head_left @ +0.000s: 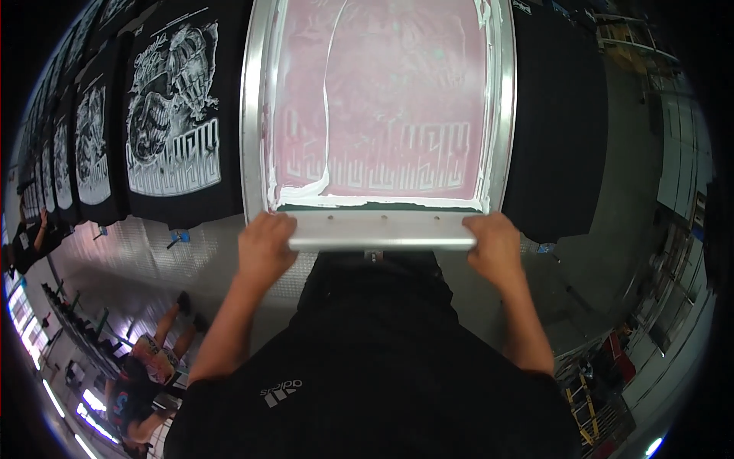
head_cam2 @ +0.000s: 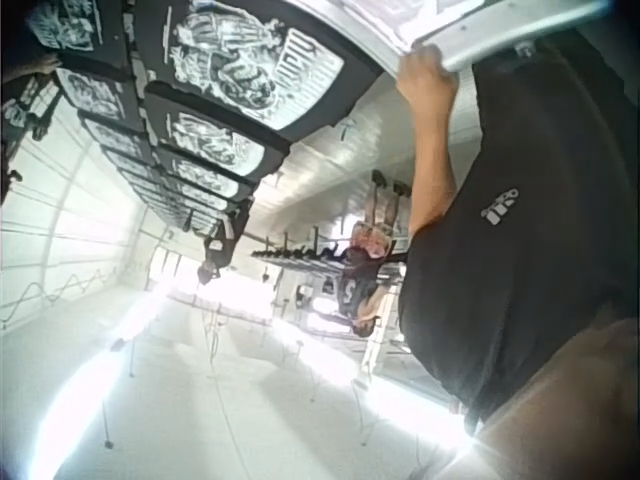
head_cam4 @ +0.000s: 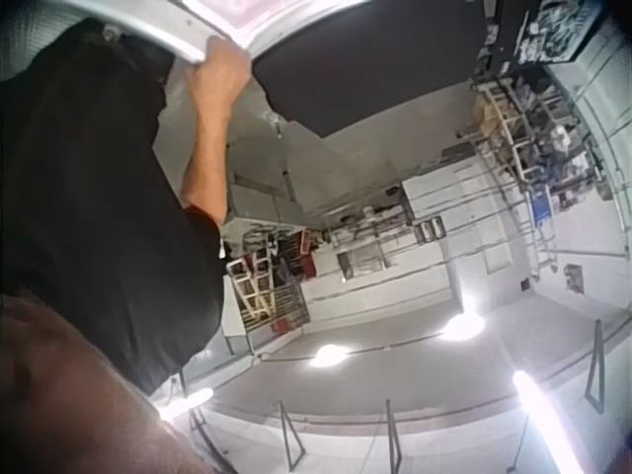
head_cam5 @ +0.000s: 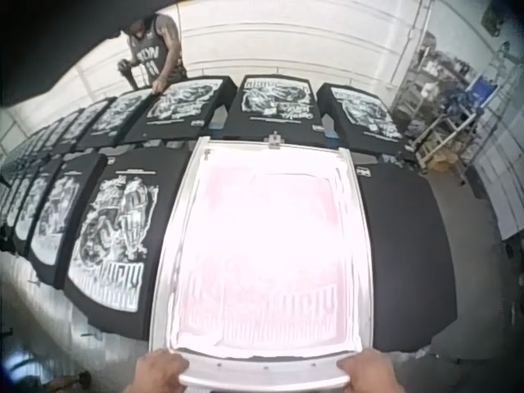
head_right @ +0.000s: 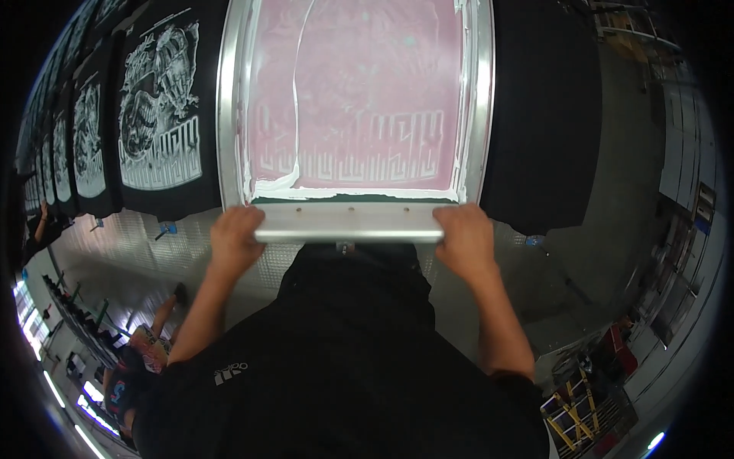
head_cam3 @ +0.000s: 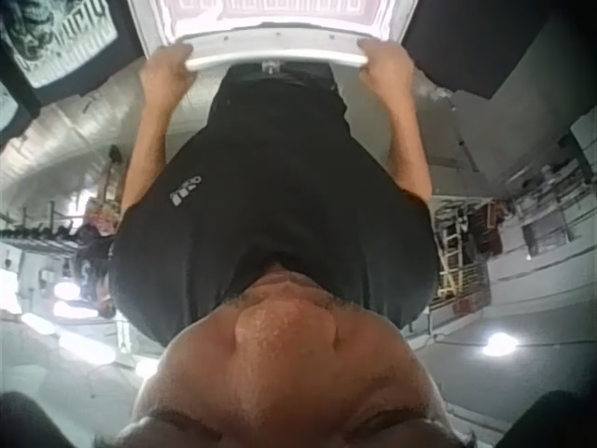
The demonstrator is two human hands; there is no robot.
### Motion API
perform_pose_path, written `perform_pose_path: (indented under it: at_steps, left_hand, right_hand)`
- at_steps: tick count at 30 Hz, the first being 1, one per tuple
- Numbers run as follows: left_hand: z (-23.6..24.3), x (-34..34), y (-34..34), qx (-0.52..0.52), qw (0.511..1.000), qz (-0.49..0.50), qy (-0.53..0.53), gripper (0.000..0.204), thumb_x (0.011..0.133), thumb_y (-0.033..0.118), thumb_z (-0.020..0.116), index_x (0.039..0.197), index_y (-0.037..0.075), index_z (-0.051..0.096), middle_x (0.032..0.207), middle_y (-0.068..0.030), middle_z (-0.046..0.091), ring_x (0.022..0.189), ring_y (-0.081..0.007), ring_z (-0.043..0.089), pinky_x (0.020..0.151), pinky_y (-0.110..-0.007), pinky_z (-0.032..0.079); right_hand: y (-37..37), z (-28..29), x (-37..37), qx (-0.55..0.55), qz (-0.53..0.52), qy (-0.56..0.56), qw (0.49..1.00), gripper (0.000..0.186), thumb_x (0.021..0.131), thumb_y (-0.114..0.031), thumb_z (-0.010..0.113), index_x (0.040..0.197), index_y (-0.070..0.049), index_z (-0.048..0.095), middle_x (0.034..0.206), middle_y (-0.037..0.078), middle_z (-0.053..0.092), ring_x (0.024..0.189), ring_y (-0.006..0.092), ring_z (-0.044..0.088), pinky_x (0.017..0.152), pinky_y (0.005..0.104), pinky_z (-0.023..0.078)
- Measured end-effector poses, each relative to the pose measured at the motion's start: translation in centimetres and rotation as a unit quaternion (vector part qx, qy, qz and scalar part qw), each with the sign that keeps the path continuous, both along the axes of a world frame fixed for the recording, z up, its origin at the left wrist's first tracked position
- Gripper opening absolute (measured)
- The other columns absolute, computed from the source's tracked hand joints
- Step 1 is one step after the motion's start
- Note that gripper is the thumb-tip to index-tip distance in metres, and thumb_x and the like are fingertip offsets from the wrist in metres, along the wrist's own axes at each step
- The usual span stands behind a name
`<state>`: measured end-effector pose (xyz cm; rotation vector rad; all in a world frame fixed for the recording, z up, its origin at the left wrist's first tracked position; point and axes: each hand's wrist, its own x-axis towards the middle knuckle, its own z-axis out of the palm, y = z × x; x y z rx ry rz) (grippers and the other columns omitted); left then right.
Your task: Printing a graphic onto black t-shirts using a screen and squeegee.
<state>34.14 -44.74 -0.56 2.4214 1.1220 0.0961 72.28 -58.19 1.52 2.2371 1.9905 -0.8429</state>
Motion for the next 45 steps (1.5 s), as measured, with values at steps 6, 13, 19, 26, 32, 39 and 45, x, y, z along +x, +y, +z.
perform_pose_path:
  at_steps: [6, 13, 19, 26, 32, 39, 45]
  left_hand:
    - [-2.5, 0.8, 1.9, 0.145, 0.988, 0.019, -0.051, 0.041, 0.053, 0.001, 0.070, 0.093, 0.007, 0.063, 0.095, -0.0088, 0.067, 0.083, -0.0278, 0.062, 0.069, -0.038, 0.053]
    - [-4.7, 8.8, 25.5, 0.172, 0.984, 0.033, -0.036, 0.033, 0.061, 0.011, 0.075, 0.094, 0.012, 0.070, 0.084, -0.0116, 0.065, 0.080, -0.0321, 0.065, 0.070, -0.043, 0.054]
    - [-2.8, 15.2, 39.5, 0.197, 0.980, 0.028, 0.021, 0.039, 0.072, 0.038, 0.080, 0.102, 0.013, 0.072, 0.085, -0.0181, 0.069, 0.080, -0.0371, 0.067, 0.075, -0.045, 0.053]
    - [0.5, 15.7, 41.1, 0.143, 0.989, -0.013, 0.038, 0.049, 0.064, 0.047, 0.082, 0.092, 0.007, 0.073, 0.096, -0.0184, 0.071, 0.094, -0.0383, 0.066, 0.084, -0.046, 0.052]
    - [3.7, 3.9, 14.5, -0.018, 0.993, 0.027, 0.109, 0.036, 0.067, 0.014, 0.083, 0.101, 0.010, 0.072, 0.090, -0.0116, 0.068, 0.087, -0.0327, 0.066, 0.078, -0.040, 0.053]
    - [0.5, -0.3, 0.9, 0.026, 0.999, 0.014, -0.039, 0.033, 0.058, 0.004, 0.073, 0.090, 0.008, 0.063, 0.088, -0.0075, 0.067, 0.082, -0.0287, 0.063, 0.070, -0.041, 0.053]
    - [-1.6, -2.2, -3.4, 0.100, 0.995, 0.012, -0.024, 0.037, 0.055, 0.000, 0.068, 0.091, 0.008, 0.065, 0.099, -0.0097, 0.068, 0.088, -0.0291, 0.063, 0.072, -0.042, 0.053]
  right_hand:
    - [2.2, -1.1, 0.0, 0.133, 0.030, -0.026, 0.990, 0.044, 0.057, -0.002, 0.070, 0.100, -0.004, 0.064, 0.097, 0.013, 0.067, 0.093, 0.0345, 0.062, 0.101, 0.0517, 0.045]
    - [23.0, -4.3, 8.5, 0.218, 0.007, -0.119, 0.969, 0.032, 0.068, -0.004, 0.063, 0.099, -0.009, 0.070, 0.091, 0.011, 0.069, 0.089, 0.0328, 0.065, 0.077, 0.0456, 0.053]
    - [37.8, -3.7, 14.2, 0.139, 0.014, -0.181, 0.973, 0.036, 0.073, -0.014, 0.061, 0.108, -0.017, 0.069, 0.099, 0.015, 0.071, 0.098, 0.0346, 0.067, 0.081, 0.0468, 0.054]
    - [40.1, -1.5, 17.0, 0.135, 0.055, -0.079, 0.986, 0.037, 0.070, -0.010, 0.060, 0.105, -0.002, 0.070, 0.094, 0.025, 0.069, 0.090, 0.0410, 0.066, 0.083, 0.0442, 0.052]
    - [12.7, 3.3, 5.4, 0.047, 0.033, 0.018, 0.998, 0.038, 0.067, -0.003, 0.064, 0.103, -0.008, 0.072, 0.093, 0.018, 0.070, 0.090, 0.0377, 0.064, 0.082, 0.0460, 0.051]
    - [0.8, 0.2, -0.5, 0.117, 0.022, 0.027, 0.993, 0.036, 0.059, 0.001, 0.066, 0.093, -0.008, 0.072, 0.084, 0.015, 0.069, 0.084, 0.0347, 0.064, 0.075, 0.0463, 0.052]
    - [-2.8, -0.9, -1.6, 0.115, 0.037, -0.017, 0.993, 0.048, 0.054, 0.000, 0.069, 0.102, -0.004, 0.066, 0.098, 0.011, 0.069, 0.096, 0.0332, 0.064, 0.100, 0.0511, 0.046]
